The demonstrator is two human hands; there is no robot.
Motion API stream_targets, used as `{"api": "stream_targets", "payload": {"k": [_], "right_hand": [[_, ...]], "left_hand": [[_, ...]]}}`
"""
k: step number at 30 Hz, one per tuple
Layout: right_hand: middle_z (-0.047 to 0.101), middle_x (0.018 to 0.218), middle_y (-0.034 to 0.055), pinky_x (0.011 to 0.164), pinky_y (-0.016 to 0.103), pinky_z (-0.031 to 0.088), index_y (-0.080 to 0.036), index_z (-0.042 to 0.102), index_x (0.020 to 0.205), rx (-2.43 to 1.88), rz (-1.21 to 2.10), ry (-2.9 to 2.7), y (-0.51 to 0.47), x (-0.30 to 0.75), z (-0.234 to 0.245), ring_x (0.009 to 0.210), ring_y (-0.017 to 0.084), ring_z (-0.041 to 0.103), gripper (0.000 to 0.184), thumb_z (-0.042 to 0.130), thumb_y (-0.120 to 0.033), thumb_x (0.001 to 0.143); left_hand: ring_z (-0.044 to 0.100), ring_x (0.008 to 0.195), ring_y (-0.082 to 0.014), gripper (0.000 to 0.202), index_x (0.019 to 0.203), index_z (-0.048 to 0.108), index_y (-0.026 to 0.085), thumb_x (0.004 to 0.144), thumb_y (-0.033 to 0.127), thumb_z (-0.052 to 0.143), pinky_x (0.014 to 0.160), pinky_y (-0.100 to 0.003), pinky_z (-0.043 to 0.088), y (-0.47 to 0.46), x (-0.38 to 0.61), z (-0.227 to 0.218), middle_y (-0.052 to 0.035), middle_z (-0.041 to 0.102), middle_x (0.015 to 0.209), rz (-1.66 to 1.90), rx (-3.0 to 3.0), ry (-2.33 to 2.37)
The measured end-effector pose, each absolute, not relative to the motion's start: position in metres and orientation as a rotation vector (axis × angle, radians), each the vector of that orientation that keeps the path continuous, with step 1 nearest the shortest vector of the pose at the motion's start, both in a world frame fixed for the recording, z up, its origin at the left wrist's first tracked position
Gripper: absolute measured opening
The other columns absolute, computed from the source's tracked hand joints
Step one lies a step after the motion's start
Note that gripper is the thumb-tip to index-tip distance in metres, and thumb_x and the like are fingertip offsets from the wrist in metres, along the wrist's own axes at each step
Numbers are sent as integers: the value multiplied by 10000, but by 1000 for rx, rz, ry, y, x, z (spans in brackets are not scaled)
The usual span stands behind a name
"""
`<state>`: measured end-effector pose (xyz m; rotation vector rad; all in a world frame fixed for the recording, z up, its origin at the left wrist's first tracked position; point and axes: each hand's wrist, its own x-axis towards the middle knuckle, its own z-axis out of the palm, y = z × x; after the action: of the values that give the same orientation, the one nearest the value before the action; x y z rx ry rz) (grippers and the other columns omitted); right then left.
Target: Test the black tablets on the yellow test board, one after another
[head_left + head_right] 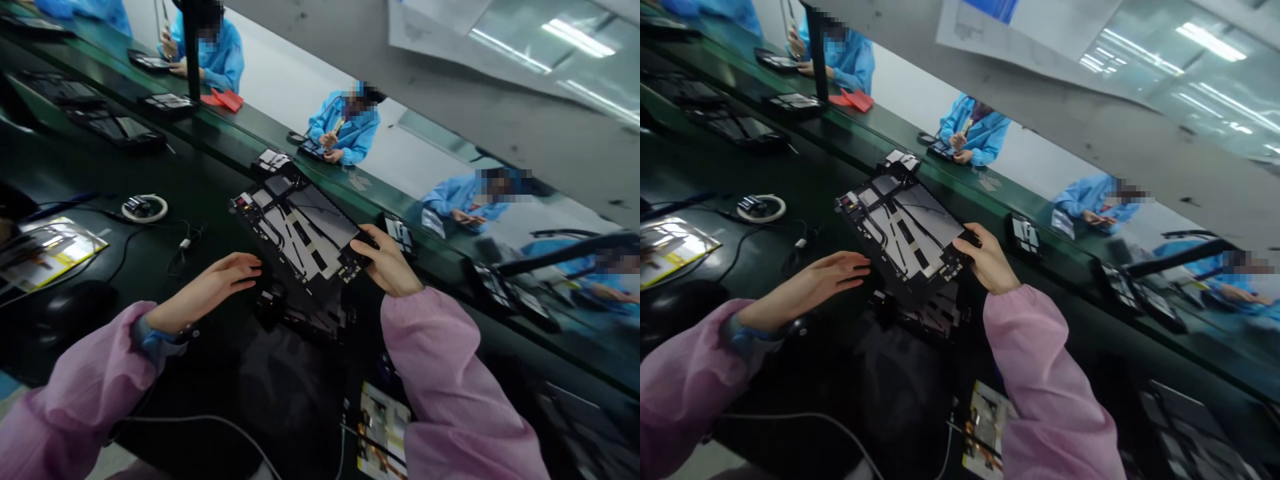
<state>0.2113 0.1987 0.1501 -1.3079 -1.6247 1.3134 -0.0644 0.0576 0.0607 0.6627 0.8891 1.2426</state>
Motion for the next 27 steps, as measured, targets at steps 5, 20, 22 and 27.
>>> {"api": "stream_targets", "payload": {"k": [5,20,22,27], "right_hand": [[615,954,-8,670,256,514,-263,584,1034,-1346,1439,-1608,180,254,132,782,143,607,424,744,-318,645],[662,1059,49,924,284,457,-147,621,1127,-1558,1101,-1812,192,286,45,931,124,612,357,553,-330,828],[669,1017,41,932,283,438,-116,635,1088,-1590,1051,-1835,184,285,49,920,110,611,342,530,-325,839],[680,990,56,1033,391,375,-147,675,853,-1707,843,-1798,154,291,84,1003,177,605,117,663,-226,768]], "left_hand": [[562,1137,-258,439,1195,535,214,758,179,562,984,-463,459,56,-75,51,-87,573,1249,1415,501,863],[601,1025,-232,551,1303,521,200,781,348,614,961,-351,438,47,-19,15,-67,622,1166,1051,1460,1487],[602,1035,-237,558,1300,523,193,771,341,615,970,-346,437,47,-19,16,-70,619,1179,1002,1517,1494],[447,1265,-270,642,1386,406,129,830,430,516,1096,-399,321,27,-27,28,-121,455,1395,862,1879,1593]]}}
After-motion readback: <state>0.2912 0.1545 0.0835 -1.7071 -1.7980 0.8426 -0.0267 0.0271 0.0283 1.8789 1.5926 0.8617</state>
